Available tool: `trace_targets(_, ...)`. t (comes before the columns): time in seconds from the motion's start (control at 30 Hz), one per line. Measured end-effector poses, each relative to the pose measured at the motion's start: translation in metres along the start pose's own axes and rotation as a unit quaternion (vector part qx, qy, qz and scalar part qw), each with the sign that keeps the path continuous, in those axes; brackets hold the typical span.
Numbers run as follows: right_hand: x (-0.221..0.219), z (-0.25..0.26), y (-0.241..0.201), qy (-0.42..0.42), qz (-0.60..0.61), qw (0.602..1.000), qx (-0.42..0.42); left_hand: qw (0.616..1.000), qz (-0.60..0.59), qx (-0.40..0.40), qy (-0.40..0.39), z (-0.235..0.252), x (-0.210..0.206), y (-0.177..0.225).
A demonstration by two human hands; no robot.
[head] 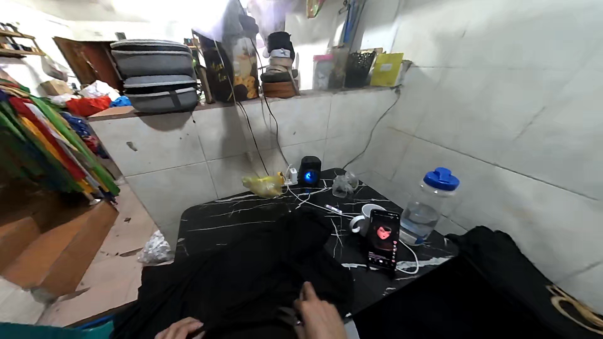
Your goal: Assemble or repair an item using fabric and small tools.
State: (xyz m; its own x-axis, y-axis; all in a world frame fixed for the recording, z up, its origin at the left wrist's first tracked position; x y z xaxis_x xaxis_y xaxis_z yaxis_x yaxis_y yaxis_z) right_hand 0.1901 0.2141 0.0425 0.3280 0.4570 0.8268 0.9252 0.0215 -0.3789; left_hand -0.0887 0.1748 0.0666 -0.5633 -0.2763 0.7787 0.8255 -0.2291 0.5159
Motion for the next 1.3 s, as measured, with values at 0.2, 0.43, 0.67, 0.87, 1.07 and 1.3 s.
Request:
trace_targets(0.2, 0.054, 0.020, 0.048, 0.242, 0.074, 0.967, 0.045, 0.997, -0.010, 0.048, 0.052, 0.031, -0.010, -0.012)
trace_targets(0.43, 0.041, 0.015, 0.036, 0.389, 0.045, 0.916, 0.091, 0.992, 0.041, 0.098, 0.069, 0.037, -0.028, -0.036)
trace_targets(0.67, 0.009, 0.042, 0.041, 0.209, 0.141, 0.967, 0.031, 0.998, 0.042, -0.032, 0.034, 0.040, -0.040, 0.041)
trace_targets(0.87, -0.002, 0.045, 0.046, 0.197, 0.213, 0.956, 0.041, 0.992, 0.005, -0.104, -0.070, 0.059, -0.118, 0.091)
trace_targets(1.07, -0.009, 0.051, 0.053, 0.145, 0.205, 0.967, 0.051, 0.990, -0.005, -0.061, -0.126, 0.073, -0.142, 0.079)
trace_targets(1.3, -0.007, 0.045, 0.045, 0.154, 0.218, 0.961, 0.072, 0.977, -0.151, 0.012, -0.151, 0.074, -0.124, 0.054)
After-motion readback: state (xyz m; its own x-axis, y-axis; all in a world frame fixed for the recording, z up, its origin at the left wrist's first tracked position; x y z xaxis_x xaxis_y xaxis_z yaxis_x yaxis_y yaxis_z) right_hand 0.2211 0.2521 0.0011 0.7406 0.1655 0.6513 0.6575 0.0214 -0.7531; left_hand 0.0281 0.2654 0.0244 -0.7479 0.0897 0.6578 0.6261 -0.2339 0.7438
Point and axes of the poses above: each hand's wrist, its own z-axis towards the middle knuckle, its own x-axis out of the back of the hand, y = z × x, the point moved 10 cm from there along z, towards the middle knuckle, and after that the axes turned 10 degrees about -y, right-handed, at the moved point
